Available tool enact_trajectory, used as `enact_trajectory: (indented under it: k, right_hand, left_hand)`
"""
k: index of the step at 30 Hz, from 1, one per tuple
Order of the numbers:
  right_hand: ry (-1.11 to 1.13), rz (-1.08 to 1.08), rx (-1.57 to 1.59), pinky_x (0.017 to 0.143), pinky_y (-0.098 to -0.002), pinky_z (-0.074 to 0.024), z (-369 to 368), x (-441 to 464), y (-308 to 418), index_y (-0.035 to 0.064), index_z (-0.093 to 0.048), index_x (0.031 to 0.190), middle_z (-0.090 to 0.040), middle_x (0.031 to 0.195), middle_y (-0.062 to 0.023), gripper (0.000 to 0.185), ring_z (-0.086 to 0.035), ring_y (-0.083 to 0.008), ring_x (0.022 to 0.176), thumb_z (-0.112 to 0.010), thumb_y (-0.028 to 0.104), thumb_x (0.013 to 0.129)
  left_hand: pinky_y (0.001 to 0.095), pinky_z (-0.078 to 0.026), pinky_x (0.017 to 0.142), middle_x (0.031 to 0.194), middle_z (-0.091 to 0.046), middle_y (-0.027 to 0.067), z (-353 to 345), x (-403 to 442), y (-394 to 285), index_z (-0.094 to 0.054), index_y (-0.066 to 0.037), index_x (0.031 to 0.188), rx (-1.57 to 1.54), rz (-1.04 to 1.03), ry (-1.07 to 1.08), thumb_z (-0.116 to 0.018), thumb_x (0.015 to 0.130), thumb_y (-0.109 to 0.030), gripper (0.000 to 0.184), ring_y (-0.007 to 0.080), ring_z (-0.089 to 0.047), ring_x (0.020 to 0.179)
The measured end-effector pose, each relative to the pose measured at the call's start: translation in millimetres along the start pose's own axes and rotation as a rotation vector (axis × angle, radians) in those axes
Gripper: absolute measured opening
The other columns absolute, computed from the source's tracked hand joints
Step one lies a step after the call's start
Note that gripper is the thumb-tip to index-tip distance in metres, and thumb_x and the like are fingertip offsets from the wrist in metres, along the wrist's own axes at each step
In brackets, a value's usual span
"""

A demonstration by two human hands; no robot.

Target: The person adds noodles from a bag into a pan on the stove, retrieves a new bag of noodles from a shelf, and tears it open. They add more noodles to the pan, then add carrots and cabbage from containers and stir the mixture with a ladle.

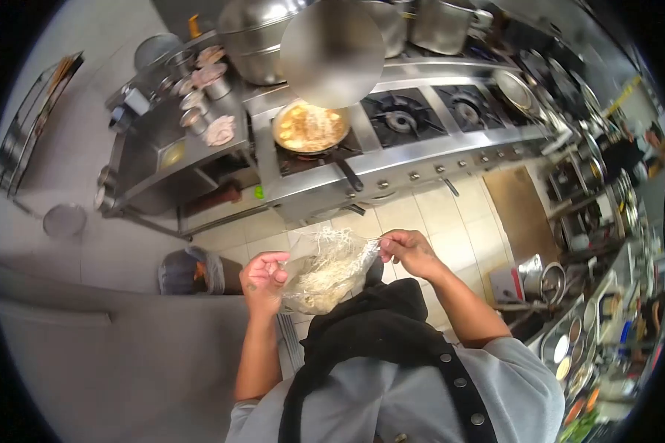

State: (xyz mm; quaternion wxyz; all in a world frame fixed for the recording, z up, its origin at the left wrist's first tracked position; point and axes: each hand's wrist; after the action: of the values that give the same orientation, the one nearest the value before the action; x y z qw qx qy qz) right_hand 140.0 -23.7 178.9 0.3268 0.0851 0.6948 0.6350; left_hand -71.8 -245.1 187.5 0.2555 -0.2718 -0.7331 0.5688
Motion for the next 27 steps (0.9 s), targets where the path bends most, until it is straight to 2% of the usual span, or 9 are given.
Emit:
enact_trajectory:
  k: [4, 7, 9, 10, 13, 18, 21, 23, 27]
  right_hand:
    - [-0.115, 0.057, -0.015, 0.065, -0.0242, -0.0462, 44.7, -55.2, -12.6, -0.0012, -0.065, 0.095, -0.063, 0.078, -0.0021, 0.021, -0.056, -0.0091, 0.070, -0.057, 0.017, 0.092]
    - [-0.295, 0.165, -0.202, 0.066, -0.0262, -0.0455, 83.5, -94.3, -32.5, -0.0019, -0.066, 0.092, -0.061, 0.079, -0.0055, 0.020, -0.057, -0.0129, 0.072, -0.057, 0.016, 0.091]
    - [-0.403, 0.172, -0.166, 0.067, -0.0267, -0.0454, 108.4, -118.3, -46.9, -0.0016, -0.066, 0.092, -0.061, 0.079, -0.0060, 0.020, -0.057, -0.0134, 0.073, -0.057, 0.016, 0.091]
    - [-0.477, 0.185, -0.140, 0.069, -0.0272, -0.0454, 122.9, -129.2, -54.5, -0.0012, -0.067, 0.092, -0.060, 0.080, -0.0065, 0.019, -0.057, -0.0140, 0.074, -0.057, 0.015, 0.090]
    - [-0.507, 0.121, -0.174, 0.075, -0.0309, -0.0458, 174.7, -158.9, -85.7, 0.0008, -0.067, 0.096, -0.060, 0.087, -0.0096, 0.020, -0.057, -0.0193, 0.083, -0.060, 0.019, 0.089]
    - [-0.713, 0.013, -0.381, 0.080, -0.0345, -0.0468, 249.0, -198.6, -90.7, 0.0041, -0.062, 0.111, -0.060, 0.103, -0.0123, 0.031, -0.057, -0.0255, 0.091, -0.064, 0.023, 0.086]
    - [-0.887, 0.167, -0.311, 0.080, -0.0375, -0.0478, 290.9, -206.1, -89.1, 0.0056, -0.059, 0.115, -0.058, 0.105, -0.0119, 0.039, -0.057, -0.0284, 0.092, -0.067, 0.024, 0.082]
    - [-0.919, 0.156, -0.780, 0.077, -0.0395, -0.0486, 318.3, -210.1, -90.5, 0.0055, -0.060, 0.112, -0.058, 0.100, -0.0121, 0.033, -0.056, -0.0296, 0.092, -0.064, 0.019, 0.082]
    - [-1.013, 0.039, -0.943, 0.072, -0.0392, -0.0492, 354.4, -225.8, -110.8, 0.0052, -0.057, 0.115, -0.056, 0.096, -0.0121, 0.036, -0.056, -0.0290, 0.090, -0.054, 0.007, 0.079]
  left_hand:
    - [0.0193, -0.027, 0.052, 0.064, -0.044, -0.0071, -47.1, -6.0, 12.8, -0.063, 0.004, 0.098, -0.033, 0.070, 0.166, -0.082, 0.068, -0.043, 0.059, 0.0026, -0.039, 0.058]
    - [0.0192, -0.035, 0.056, 0.064, -0.047, -0.0041, -99.9, 0.4, 29.0, -0.062, 0.005, 0.100, -0.024, 0.023, 0.288, -0.071, 0.079, -0.048, 0.057, 0.0047, -0.044, 0.059]
    - [0.0220, -0.044, 0.057, 0.067, -0.050, -0.0001, -141.9, 9.0, 43.4, -0.055, 0.008, 0.107, 0.027, 0.088, 0.259, -0.051, 0.092, -0.050, 0.061, 0.0081, -0.050, 0.062]
    - [0.0220, -0.044, 0.057, 0.067, -0.050, -0.0001, -163.5, 11.4, 51.4, -0.055, 0.008, 0.107, 0.028, 0.093, 0.296, -0.051, 0.092, -0.050, 0.061, 0.0081, -0.050, 0.062]
    - [0.0307, -0.050, 0.072, 0.081, -0.063, 0.0104, -233.3, 16.1, 82.0, -0.051, 0.009, 0.113, -0.029, 0.199, 0.444, -0.031, 0.097, -0.053, 0.067, 0.0170, -0.061, 0.074]
    - [0.0321, -0.049, 0.077, 0.087, -0.065, 0.0138, -378.3, -6.2, 112.5, -0.051, 0.010, 0.113, -0.011, 0.343, 0.737, -0.030, 0.097, -0.053, 0.068, 0.0187, -0.061, 0.080]
    - [0.0331, -0.048, 0.080, 0.089, -0.064, 0.0141, -455.3, -14.0, 120.6, -0.053, 0.009, 0.110, 0.053, 0.356, 0.894, -0.029, 0.097, -0.053, 0.069, 0.0187, -0.060, 0.083]
    - [0.0322, -0.048, 0.081, 0.090, -0.063, 0.0135, -496.9, -16.1, 129.3, -0.054, 0.008, 0.110, 0.035, 0.380, 0.941, -0.029, 0.098, -0.052, 0.066, 0.0181, -0.060, 0.083]
    - [0.0326, -0.048, 0.082, 0.091, -0.062, 0.0133, -568.4, -20.9, 148.2, -0.057, 0.007, 0.107, 0.027, 0.443, 0.926, -0.030, 0.099, -0.050, 0.064, 0.0182, -0.059, 0.085]
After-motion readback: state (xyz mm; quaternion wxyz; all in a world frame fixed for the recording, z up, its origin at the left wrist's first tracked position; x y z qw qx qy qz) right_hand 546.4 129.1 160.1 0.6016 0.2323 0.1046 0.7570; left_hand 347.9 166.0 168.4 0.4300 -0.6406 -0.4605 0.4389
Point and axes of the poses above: each hand's wrist, its own x-axis towards the middle knuckle, its own z-axis out of the back of the hand, y = z × x
